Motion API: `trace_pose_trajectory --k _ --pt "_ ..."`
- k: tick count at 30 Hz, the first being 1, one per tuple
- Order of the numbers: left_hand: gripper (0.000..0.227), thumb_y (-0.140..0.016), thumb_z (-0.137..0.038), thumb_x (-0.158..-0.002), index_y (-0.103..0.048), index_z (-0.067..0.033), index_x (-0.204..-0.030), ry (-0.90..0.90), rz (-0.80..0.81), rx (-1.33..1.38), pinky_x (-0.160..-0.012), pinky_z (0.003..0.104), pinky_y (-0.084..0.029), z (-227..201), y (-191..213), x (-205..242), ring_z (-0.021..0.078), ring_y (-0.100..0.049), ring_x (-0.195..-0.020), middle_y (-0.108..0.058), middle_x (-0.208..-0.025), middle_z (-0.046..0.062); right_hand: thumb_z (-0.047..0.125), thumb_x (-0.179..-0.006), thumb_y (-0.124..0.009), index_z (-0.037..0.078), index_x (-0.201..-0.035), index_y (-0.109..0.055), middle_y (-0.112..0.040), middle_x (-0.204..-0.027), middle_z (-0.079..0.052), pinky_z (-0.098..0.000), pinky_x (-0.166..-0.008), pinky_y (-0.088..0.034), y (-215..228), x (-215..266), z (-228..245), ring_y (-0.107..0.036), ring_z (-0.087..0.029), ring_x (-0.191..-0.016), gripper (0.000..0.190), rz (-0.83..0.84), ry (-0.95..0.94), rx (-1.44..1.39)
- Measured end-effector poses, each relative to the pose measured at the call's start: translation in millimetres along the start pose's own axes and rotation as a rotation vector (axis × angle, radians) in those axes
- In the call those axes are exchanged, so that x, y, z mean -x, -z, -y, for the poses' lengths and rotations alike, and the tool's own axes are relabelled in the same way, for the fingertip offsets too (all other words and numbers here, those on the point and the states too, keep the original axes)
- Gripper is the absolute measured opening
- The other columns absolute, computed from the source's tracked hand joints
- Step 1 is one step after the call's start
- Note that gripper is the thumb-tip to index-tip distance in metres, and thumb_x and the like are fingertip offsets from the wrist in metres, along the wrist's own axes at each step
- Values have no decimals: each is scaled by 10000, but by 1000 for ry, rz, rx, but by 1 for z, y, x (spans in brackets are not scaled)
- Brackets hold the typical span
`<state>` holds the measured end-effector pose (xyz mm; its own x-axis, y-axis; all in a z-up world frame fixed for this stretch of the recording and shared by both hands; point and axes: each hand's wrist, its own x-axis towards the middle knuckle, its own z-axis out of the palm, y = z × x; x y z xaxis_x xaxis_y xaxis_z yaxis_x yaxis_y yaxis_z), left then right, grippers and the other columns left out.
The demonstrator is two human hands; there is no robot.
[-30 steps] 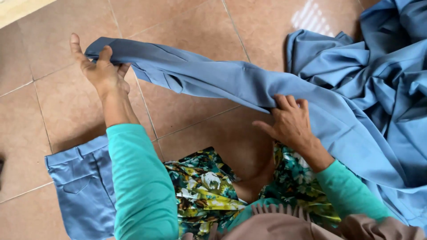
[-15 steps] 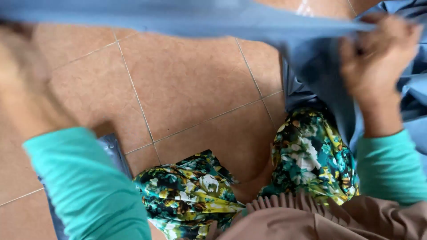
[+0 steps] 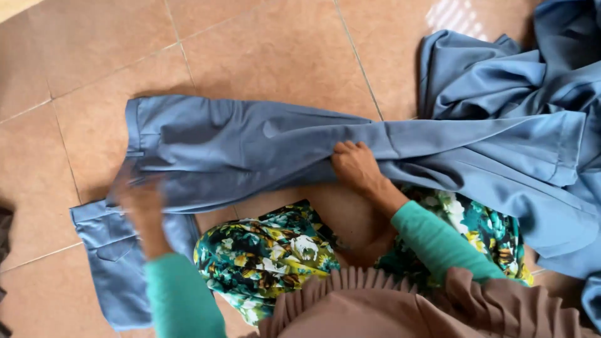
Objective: Folding blue trousers into a neat stack on the floor.
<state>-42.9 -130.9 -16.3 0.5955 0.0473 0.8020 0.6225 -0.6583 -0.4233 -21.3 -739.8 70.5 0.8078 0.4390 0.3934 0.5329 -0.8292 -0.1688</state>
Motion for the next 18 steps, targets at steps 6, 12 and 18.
trace_pose_trajectory --k 6,12,18 --pt "986 -865 -290 -791 -322 -355 -1611 -236 1434 1227 -1116 548 -403 -159 323 -90 402 -352 -1485 -359 -1602 231 219 -855 -630 184 -649 -641 -529 -789 32 -351 -626 -459 52 -30 13 -591 -201 -758 210 4 14 -34" --pt "675 -521 89 -819 -676 -409 -1248 -162 763 1130 -915 373 -593 -172 285 -96 190 -730 -1030 -712 -1141 -64 225 -792 -641 220 -688 -688 -582 -799 37 -347 -642 -467 77 15 -17 -610 -194 -782 115 143 6 46" --pt "628 -373 195 -778 -714 -4 -1266 -189 428 1340 -1003 458 -527 -114 268 -206 399 -684 -1121 -728 -1156 231 153 -719 -735 214 -884 -772 -703 -907 1 -426 -736 -549 85 37 -114 -696 -270 -891 180 101 -149 -25"
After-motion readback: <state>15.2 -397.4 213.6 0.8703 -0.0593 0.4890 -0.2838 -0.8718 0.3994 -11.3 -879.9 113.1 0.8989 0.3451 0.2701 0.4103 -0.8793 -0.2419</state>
